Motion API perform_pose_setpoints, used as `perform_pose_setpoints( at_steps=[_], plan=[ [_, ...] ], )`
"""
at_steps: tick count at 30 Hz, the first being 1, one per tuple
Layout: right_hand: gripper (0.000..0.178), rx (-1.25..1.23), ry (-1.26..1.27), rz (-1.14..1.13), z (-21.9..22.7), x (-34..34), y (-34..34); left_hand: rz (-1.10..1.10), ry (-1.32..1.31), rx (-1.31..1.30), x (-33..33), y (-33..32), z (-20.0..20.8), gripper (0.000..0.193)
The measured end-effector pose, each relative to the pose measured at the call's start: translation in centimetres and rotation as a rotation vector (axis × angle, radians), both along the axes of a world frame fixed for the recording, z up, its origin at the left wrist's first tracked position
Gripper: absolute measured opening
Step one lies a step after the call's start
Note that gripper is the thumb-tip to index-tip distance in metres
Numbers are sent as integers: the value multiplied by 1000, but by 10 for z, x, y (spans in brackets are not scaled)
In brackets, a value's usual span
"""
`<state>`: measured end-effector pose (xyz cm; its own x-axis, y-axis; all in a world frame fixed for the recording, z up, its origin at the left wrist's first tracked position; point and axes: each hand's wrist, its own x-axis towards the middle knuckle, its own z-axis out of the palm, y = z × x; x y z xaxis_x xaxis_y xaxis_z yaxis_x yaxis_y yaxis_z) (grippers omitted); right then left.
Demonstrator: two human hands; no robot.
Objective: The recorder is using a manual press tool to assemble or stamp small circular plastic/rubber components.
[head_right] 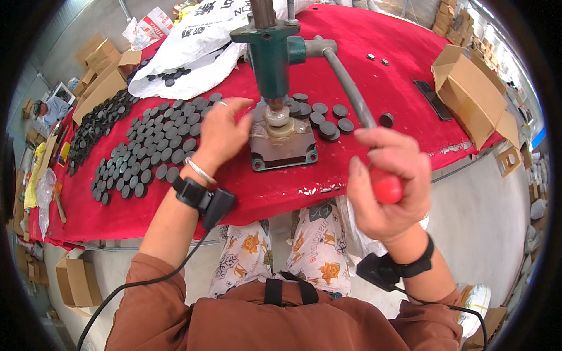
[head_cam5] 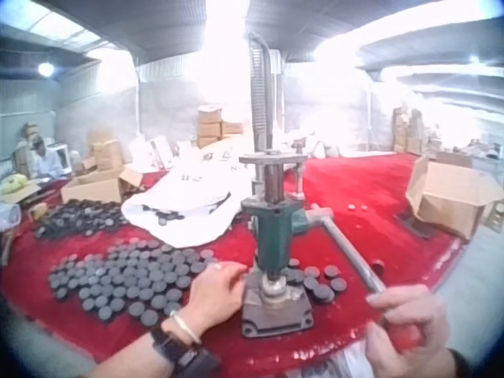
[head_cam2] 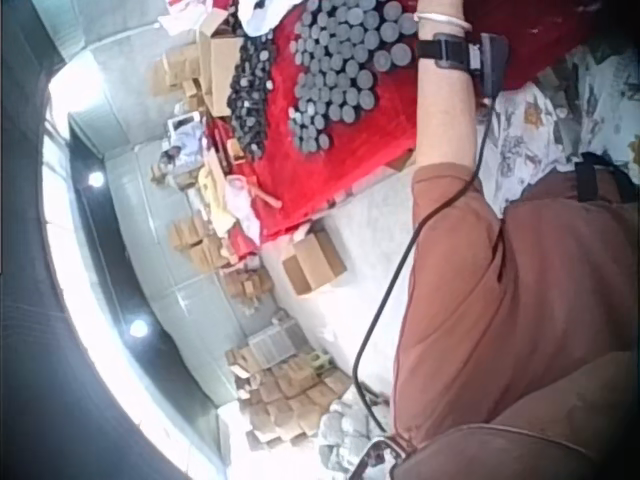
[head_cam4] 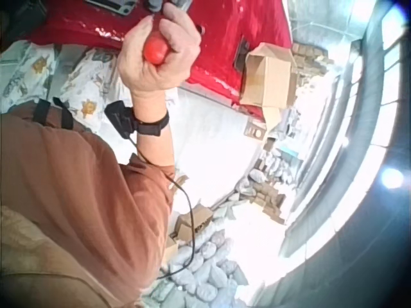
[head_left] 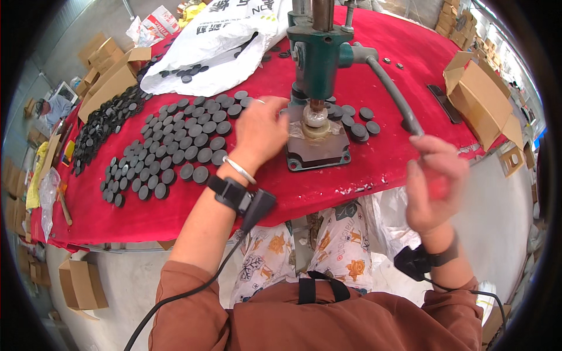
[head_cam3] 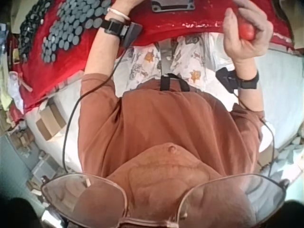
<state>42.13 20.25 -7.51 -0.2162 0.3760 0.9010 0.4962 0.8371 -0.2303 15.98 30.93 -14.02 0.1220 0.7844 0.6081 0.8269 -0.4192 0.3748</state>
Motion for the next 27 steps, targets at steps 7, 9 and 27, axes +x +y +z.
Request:
perform_pose_setpoints(
  at_steps=[7,9,27],
  plan=[
    [11,-105,107,-59,102,-3,31,406,552,-189,-49,42,0,27],
    [12,-221,201,-68,117,-19,41,399,508,-223,-46,51,3,26],
    [8,141,197,81,126,-37,62,-262,-259,-284,20,-17,18,46]
  ],
)
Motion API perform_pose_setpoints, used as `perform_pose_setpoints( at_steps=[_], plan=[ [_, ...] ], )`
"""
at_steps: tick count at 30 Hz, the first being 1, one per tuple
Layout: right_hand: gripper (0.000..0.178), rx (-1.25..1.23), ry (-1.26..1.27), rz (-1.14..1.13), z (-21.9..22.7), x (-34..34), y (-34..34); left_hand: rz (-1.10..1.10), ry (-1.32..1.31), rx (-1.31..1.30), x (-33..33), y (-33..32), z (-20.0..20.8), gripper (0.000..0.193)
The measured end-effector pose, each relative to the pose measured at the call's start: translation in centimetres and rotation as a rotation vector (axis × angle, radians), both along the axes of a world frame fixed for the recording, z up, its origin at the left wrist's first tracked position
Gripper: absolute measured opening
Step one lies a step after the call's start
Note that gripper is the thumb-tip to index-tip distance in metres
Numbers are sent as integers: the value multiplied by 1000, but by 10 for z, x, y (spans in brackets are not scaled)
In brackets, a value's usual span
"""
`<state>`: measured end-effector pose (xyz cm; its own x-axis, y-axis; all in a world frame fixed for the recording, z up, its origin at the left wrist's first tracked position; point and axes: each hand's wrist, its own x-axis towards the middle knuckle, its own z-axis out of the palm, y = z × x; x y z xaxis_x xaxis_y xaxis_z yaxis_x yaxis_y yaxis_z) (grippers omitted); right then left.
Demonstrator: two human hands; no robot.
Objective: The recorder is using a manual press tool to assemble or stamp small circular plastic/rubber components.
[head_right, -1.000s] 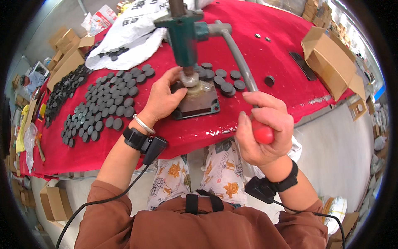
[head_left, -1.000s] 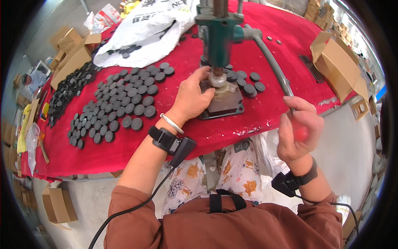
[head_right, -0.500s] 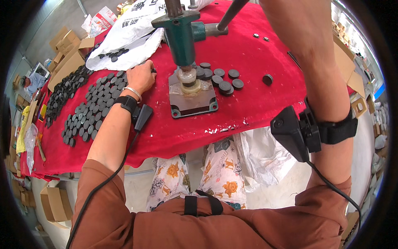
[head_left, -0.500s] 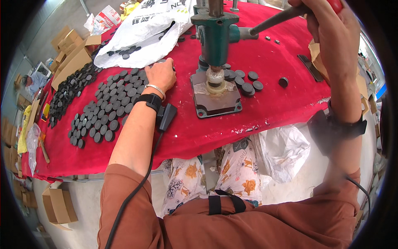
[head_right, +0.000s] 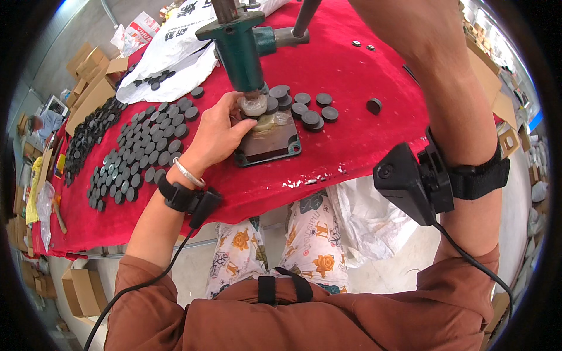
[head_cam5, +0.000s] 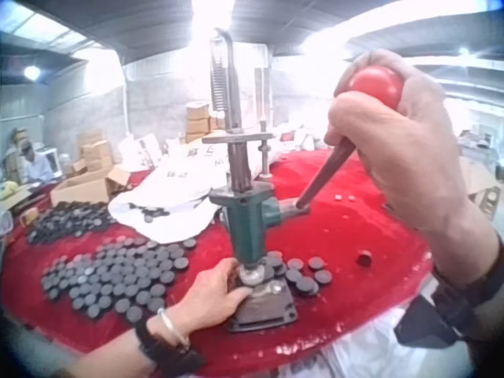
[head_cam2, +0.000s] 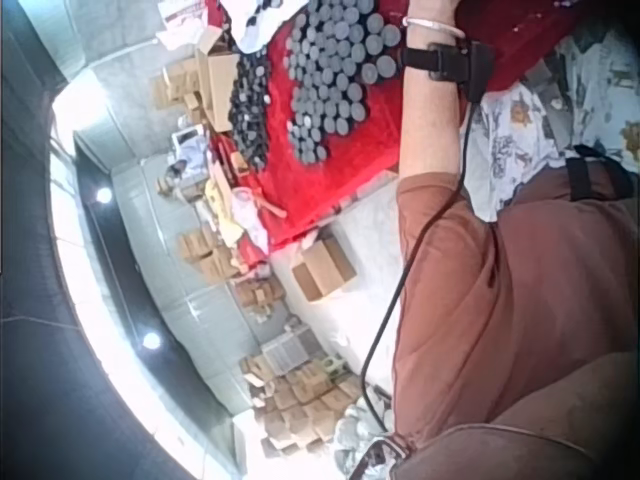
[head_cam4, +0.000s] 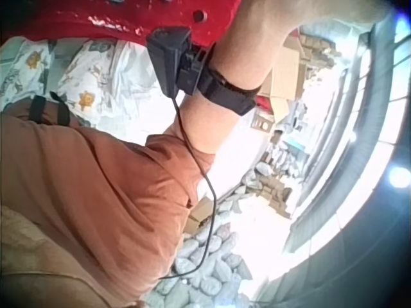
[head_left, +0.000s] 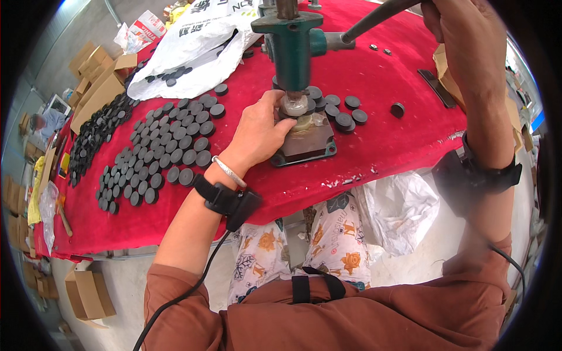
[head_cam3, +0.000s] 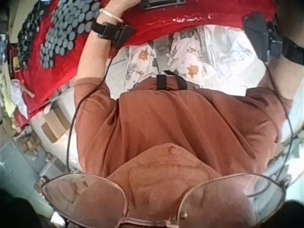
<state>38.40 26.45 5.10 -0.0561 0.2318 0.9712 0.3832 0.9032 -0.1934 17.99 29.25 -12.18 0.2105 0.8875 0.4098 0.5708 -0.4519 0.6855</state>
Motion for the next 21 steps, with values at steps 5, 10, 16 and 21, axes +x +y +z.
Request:
perform_pose_setpoints(
  at_steps=[5,10,16,21],
  plan=[
    [4,-372,-139,184,25,7,-41,80,106,-9,11,10,-3,47],
    [10,-360,-76,36,-26,43,-28,113,68,15,9,9,-14,51],
    [14,-181,-162,-27,-103,31,-59,85,-44,13,7,9,-19,58],
    [24,-99,-56,-5,-139,25,-62,36,-229,13,-12,7,-19,55]
  ],
)
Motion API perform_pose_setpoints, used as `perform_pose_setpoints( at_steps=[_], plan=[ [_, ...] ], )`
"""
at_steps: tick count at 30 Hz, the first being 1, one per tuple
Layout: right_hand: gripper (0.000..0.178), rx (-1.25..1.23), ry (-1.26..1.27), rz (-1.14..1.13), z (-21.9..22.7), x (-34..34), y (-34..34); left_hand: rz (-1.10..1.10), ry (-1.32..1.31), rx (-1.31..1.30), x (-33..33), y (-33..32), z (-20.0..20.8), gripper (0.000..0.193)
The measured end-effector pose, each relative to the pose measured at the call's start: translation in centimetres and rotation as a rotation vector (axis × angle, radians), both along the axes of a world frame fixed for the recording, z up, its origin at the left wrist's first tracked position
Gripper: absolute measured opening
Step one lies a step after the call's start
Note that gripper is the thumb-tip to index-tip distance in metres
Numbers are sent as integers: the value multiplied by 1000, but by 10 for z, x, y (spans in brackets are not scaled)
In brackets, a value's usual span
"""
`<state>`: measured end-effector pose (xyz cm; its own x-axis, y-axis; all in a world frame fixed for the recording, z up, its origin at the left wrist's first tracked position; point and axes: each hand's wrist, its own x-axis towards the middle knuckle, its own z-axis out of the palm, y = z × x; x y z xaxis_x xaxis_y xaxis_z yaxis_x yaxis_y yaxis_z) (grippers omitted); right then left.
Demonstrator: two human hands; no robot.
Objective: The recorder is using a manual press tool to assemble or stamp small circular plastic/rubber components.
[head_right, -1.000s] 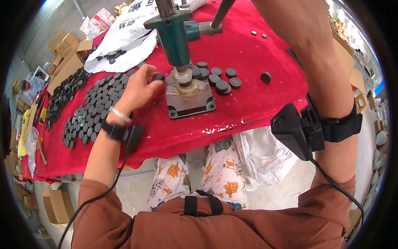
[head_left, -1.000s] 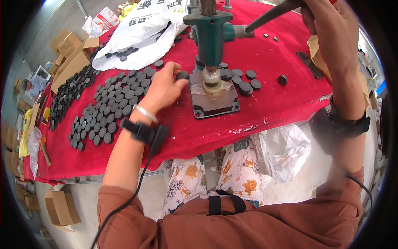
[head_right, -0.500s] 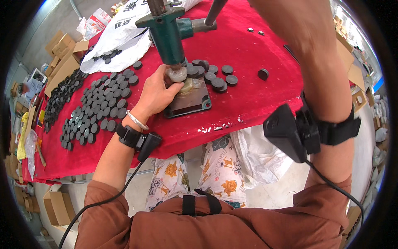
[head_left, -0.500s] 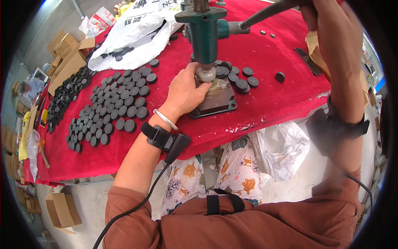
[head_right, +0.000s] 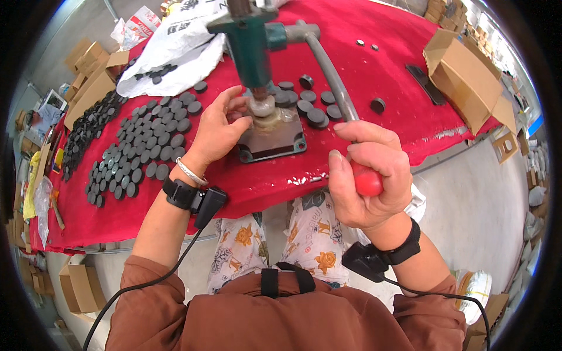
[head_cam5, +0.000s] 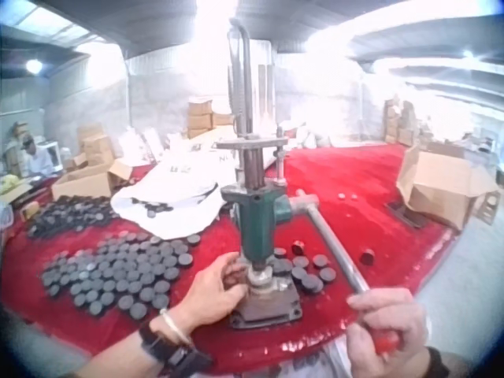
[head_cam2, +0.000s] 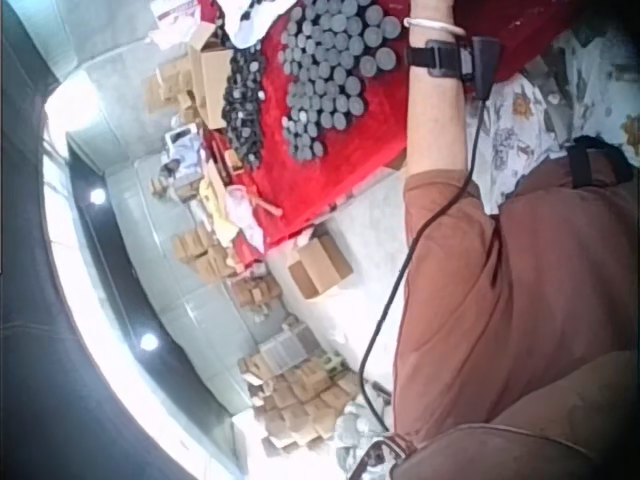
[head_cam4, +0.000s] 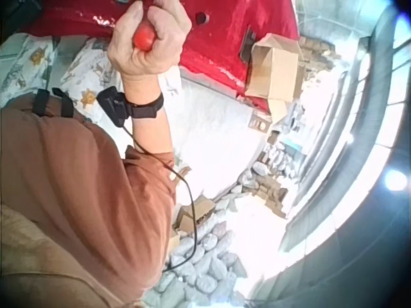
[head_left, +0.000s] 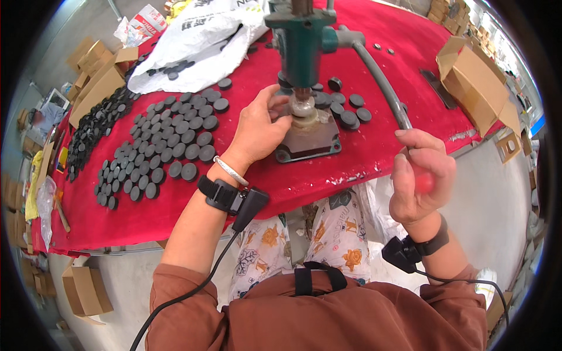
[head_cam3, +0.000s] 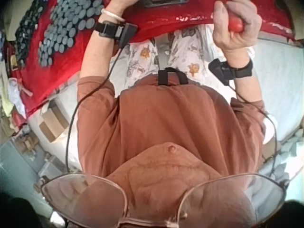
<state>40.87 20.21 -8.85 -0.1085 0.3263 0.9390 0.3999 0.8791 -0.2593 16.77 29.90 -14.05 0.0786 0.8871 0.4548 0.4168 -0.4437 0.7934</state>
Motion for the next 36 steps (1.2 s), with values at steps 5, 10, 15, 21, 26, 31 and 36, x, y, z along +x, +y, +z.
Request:
perform_pose_setpoints(
  at_steps=[5,10,15,21,26,31,36],
  plan=[
    [23,-43,-57,-10,14,12,1,586,801,-8,-46,15,17,34],
    [15,-141,98,-12,63,-3,6,585,1145,-103,-83,33,7,33],
    [7,-15,-102,-79,106,10,36,511,1067,-29,-83,46,-1,30],
    [8,-74,19,20,107,10,47,125,254,-204,-39,4,26,26],
    [8,-57,35,57,109,8,46,152,461,11,-8,-7,8,27],
    [8,-51,35,56,109,10,46,291,540,77,8,-13,2,33],
    [8,-47,40,64,107,10,47,216,521,169,4,-17,2,34]
  ],
)
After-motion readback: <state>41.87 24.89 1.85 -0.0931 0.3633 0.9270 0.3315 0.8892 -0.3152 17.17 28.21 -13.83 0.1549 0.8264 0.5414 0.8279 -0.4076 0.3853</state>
